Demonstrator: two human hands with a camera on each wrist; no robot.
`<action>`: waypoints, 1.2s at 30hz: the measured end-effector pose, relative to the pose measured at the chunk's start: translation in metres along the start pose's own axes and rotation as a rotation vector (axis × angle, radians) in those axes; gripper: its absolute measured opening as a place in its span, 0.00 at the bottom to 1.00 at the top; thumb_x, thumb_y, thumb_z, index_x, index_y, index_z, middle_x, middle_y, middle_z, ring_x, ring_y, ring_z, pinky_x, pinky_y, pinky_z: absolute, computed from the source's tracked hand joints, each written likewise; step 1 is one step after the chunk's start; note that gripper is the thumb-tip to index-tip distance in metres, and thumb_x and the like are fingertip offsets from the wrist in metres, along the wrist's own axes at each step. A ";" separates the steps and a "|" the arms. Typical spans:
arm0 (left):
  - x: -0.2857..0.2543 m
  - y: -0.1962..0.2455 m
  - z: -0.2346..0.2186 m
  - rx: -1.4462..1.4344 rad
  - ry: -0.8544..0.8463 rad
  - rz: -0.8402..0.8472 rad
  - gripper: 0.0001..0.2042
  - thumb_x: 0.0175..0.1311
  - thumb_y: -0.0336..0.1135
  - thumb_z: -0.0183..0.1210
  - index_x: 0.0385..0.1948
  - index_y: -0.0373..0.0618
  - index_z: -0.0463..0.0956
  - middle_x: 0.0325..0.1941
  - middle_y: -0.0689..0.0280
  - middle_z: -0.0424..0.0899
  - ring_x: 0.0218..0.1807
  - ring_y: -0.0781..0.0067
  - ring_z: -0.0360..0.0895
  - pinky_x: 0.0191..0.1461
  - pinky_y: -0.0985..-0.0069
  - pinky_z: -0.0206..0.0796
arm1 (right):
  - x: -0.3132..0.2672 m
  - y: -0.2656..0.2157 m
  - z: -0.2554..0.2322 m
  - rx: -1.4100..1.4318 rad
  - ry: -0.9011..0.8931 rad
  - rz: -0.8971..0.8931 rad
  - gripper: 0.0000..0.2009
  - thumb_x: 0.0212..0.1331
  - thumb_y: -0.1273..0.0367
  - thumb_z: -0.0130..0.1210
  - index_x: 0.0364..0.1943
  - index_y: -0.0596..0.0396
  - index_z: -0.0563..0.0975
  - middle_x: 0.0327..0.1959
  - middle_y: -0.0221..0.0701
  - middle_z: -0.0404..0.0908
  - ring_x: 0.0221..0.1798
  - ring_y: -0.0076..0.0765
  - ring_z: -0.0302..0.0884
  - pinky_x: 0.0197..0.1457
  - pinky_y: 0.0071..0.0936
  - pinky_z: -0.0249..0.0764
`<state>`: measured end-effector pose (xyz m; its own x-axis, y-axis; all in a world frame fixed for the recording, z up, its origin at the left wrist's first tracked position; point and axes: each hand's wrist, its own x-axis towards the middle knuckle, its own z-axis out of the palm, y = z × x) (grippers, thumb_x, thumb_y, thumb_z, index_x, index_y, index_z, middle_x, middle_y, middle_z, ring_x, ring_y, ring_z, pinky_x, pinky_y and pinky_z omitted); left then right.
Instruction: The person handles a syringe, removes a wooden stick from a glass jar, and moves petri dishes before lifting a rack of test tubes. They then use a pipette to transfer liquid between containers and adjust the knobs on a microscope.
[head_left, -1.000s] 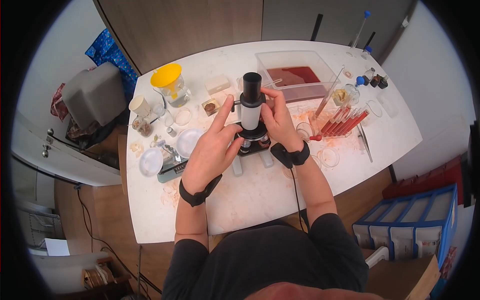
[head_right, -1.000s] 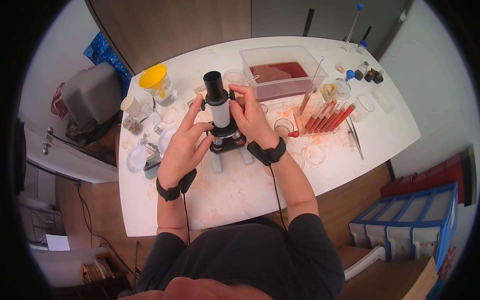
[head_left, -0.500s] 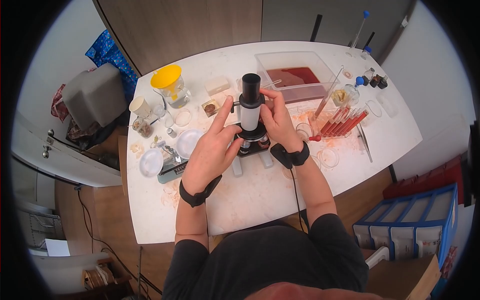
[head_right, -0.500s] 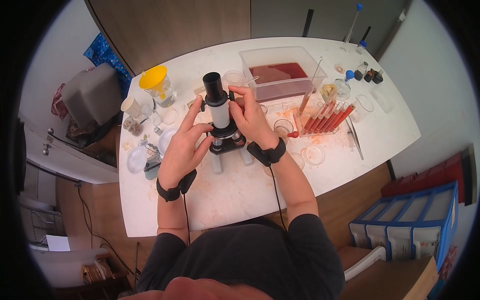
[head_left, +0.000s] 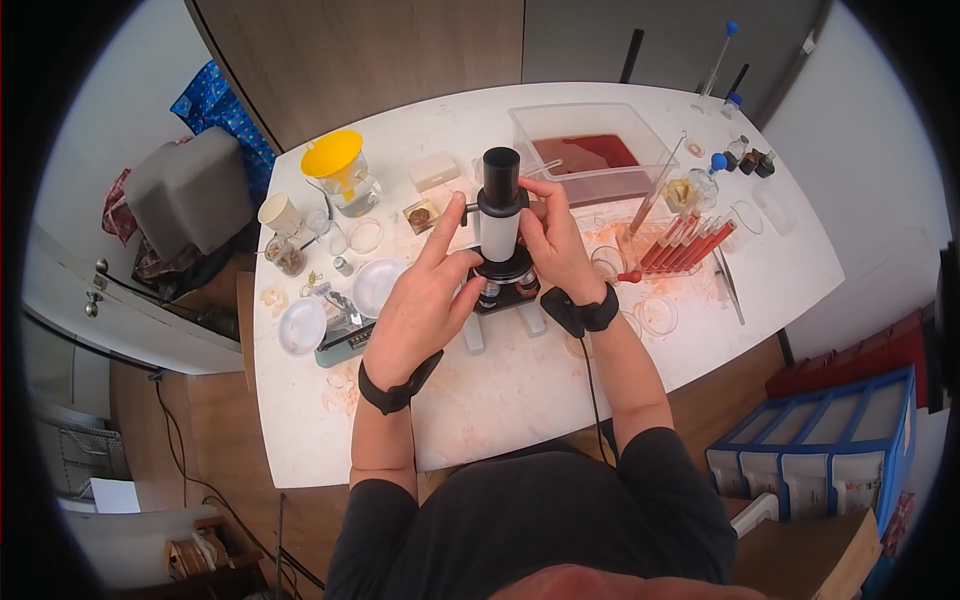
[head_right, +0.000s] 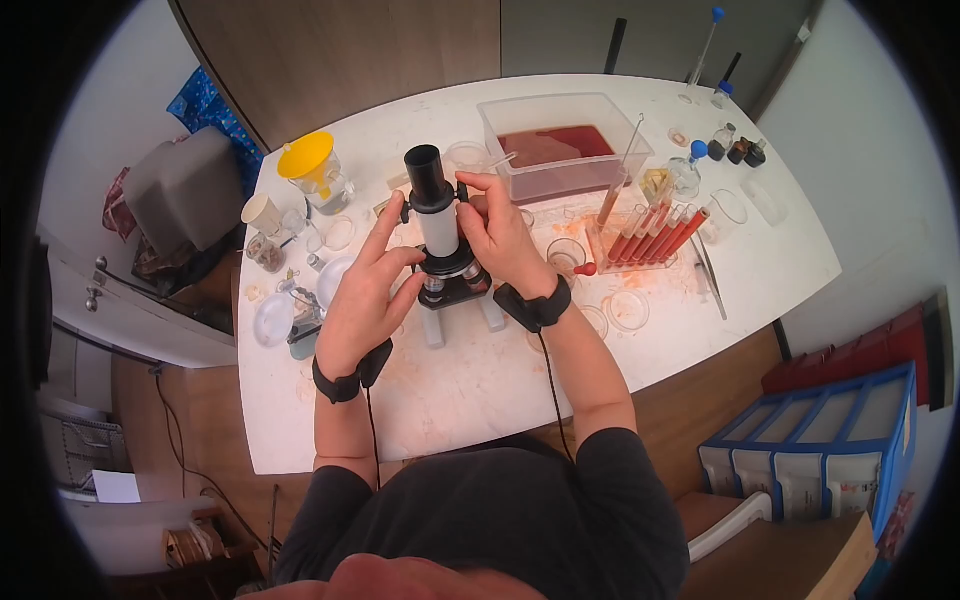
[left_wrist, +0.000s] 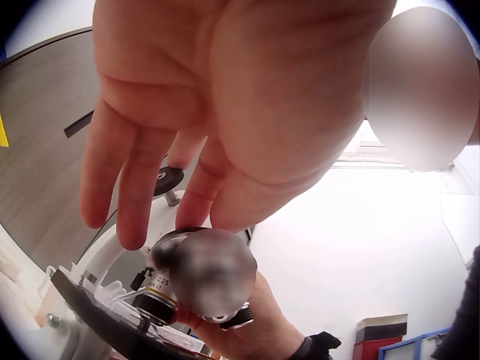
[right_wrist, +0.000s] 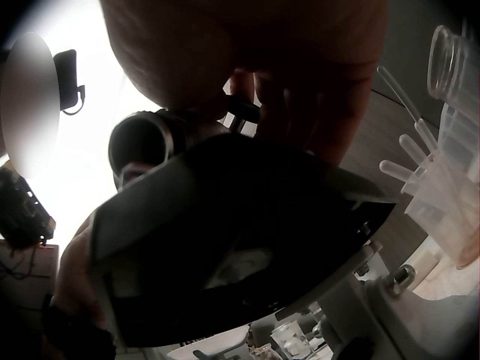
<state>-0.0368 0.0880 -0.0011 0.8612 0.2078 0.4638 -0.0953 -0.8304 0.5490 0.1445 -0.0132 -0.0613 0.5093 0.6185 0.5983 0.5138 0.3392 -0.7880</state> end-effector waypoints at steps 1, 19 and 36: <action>0.000 0.000 0.000 0.000 0.001 0.001 0.07 0.56 0.26 0.63 0.37 0.40 0.78 0.74 0.49 0.56 0.69 0.46 0.65 0.58 0.66 0.71 | 0.000 -0.001 0.000 -0.007 0.000 -0.002 0.17 0.68 0.73 0.46 0.59 0.58 0.63 0.21 0.32 0.75 0.24 0.27 0.73 0.30 0.25 0.68; 0.000 0.001 0.000 -0.008 0.001 -0.002 0.07 0.56 0.26 0.63 0.36 0.40 0.78 0.74 0.50 0.56 0.69 0.47 0.65 0.59 0.66 0.70 | 0.000 -0.003 0.000 -0.015 0.005 0.004 0.17 0.68 0.73 0.47 0.59 0.58 0.63 0.20 0.31 0.75 0.24 0.26 0.73 0.29 0.25 0.67; 0.000 0.000 0.000 -0.004 0.001 -0.003 0.08 0.56 0.26 0.63 0.37 0.40 0.78 0.74 0.50 0.56 0.69 0.47 0.64 0.59 0.66 0.70 | 0.000 -0.003 0.000 -0.012 0.004 0.013 0.17 0.68 0.74 0.47 0.59 0.58 0.63 0.21 0.32 0.75 0.24 0.26 0.73 0.30 0.24 0.68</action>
<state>-0.0369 0.0879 -0.0011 0.8608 0.2108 0.4632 -0.0950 -0.8276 0.5532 0.1429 -0.0142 -0.0591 0.5185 0.6201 0.5888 0.5154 0.3228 -0.7938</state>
